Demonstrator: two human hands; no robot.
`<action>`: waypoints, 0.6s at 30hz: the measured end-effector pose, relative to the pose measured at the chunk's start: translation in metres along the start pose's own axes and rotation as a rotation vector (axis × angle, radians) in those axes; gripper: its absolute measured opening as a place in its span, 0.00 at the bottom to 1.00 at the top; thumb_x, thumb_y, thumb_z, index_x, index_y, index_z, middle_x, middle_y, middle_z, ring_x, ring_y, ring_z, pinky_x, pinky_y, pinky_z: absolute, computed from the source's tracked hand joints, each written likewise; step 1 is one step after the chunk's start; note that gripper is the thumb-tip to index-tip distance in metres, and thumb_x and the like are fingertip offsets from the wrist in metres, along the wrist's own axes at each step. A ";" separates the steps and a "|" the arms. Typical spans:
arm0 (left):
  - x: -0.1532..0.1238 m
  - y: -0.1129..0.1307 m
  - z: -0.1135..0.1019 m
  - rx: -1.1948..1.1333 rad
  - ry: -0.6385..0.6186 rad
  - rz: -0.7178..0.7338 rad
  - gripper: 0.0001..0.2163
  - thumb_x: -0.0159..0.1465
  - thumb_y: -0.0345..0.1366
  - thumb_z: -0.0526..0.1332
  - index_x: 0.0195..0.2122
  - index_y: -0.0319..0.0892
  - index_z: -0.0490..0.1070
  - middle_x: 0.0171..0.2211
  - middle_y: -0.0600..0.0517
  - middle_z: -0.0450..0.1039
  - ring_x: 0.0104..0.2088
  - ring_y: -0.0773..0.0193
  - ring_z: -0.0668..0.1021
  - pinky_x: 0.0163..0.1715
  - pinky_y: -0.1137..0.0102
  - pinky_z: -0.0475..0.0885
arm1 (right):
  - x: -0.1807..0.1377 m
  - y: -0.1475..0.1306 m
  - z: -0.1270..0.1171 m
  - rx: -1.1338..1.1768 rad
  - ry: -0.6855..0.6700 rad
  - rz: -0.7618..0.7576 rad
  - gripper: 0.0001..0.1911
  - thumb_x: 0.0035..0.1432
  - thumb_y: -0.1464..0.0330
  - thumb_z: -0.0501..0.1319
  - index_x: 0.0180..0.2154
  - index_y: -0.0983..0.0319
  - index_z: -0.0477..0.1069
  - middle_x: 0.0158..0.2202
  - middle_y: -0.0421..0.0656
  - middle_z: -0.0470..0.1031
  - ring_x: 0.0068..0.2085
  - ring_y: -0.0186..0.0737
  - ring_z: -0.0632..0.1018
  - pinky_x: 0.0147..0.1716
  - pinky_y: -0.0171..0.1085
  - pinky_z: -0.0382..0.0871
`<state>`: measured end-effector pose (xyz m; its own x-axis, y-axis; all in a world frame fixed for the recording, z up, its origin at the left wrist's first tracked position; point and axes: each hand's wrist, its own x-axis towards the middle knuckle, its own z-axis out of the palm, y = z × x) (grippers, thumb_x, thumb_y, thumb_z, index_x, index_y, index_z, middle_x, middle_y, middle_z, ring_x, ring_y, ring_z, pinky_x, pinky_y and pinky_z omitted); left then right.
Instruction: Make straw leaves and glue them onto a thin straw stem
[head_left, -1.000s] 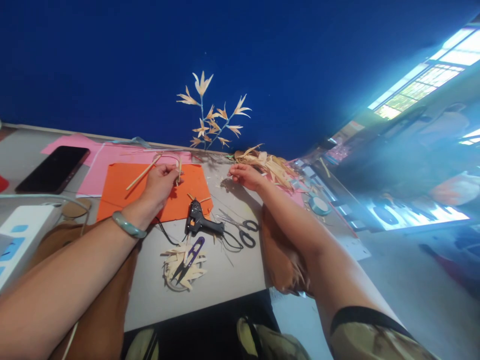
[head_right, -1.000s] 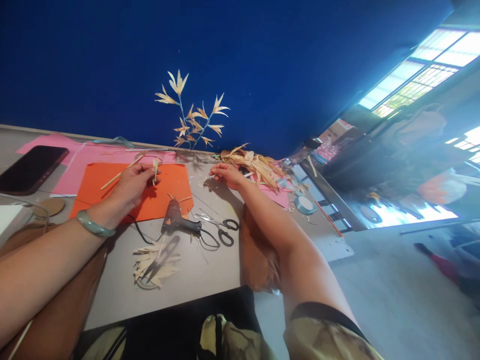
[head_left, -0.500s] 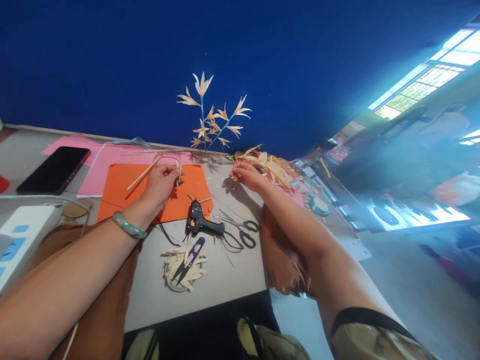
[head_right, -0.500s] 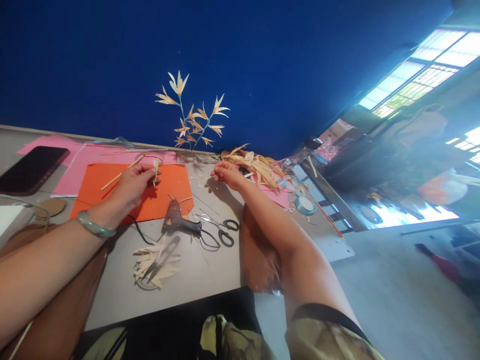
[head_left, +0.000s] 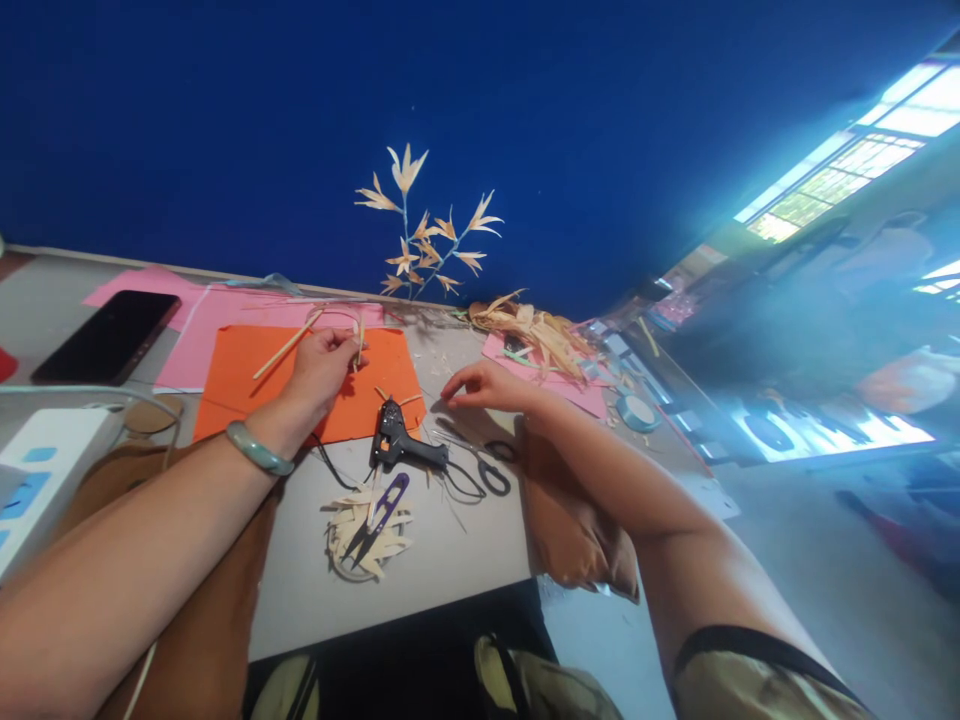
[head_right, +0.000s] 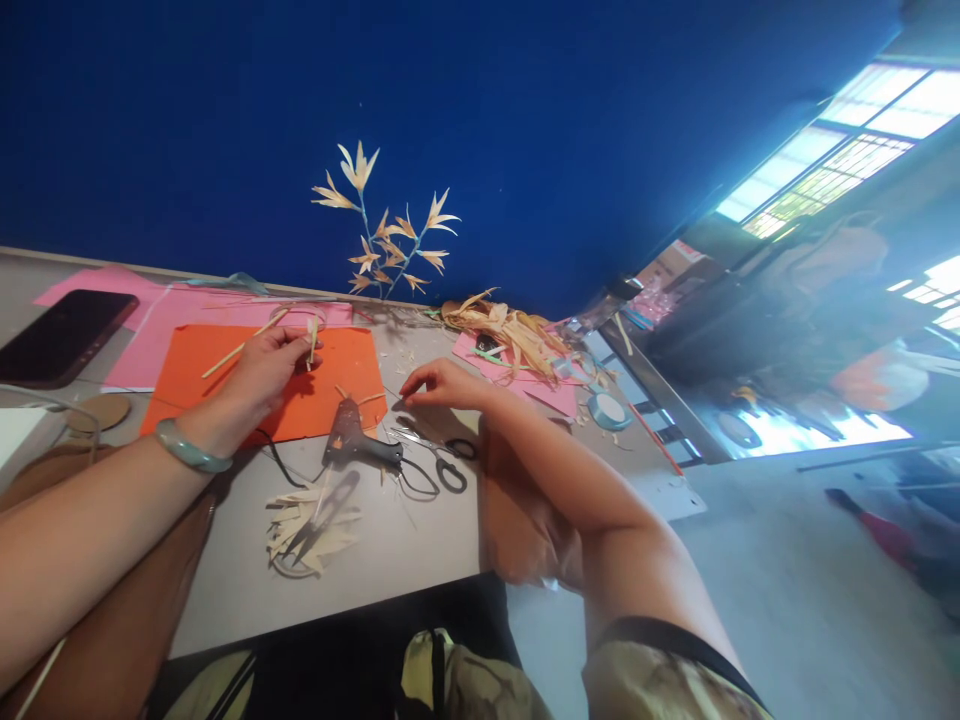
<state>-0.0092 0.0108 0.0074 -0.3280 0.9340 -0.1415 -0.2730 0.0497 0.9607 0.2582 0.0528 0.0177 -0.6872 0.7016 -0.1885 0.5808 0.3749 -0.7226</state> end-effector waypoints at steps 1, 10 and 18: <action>0.000 0.000 0.000 0.002 0.002 0.000 0.02 0.50 0.30 0.61 0.24 0.39 0.69 0.18 0.55 0.70 0.19 0.70 0.73 0.20 0.77 0.64 | 0.001 0.001 -0.001 -0.095 0.073 -0.039 0.12 0.52 0.62 0.65 0.37 0.61 0.79 0.33 0.42 0.81 0.28 0.33 0.75 0.29 0.33 0.68; 0.002 -0.001 -0.001 -0.012 -0.013 0.028 0.02 0.50 0.29 0.61 0.24 0.39 0.68 0.18 0.56 0.69 0.19 0.70 0.72 0.21 0.76 0.64 | 0.014 0.024 0.009 -0.823 0.085 -0.229 0.22 0.65 0.58 0.52 0.58 0.56 0.68 0.66 0.49 0.59 0.65 0.56 0.59 0.61 0.59 0.50; 0.002 -0.002 0.000 0.001 -0.006 0.019 0.01 0.50 0.29 0.61 0.24 0.39 0.69 0.18 0.56 0.68 0.19 0.70 0.72 0.21 0.76 0.64 | 0.024 0.036 0.012 -0.887 0.106 -0.017 0.41 0.60 0.43 0.51 0.66 0.59 0.54 0.70 0.54 0.43 0.70 0.58 0.46 0.64 0.62 0.30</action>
<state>-0.0094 0.0130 0.0054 -0.3275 0.9370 -0.1219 -0.2658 0.0324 0.9635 0.2567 0.0757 -0.0210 -0.6800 0.7279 -0.0879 0.7254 0.6854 0.0639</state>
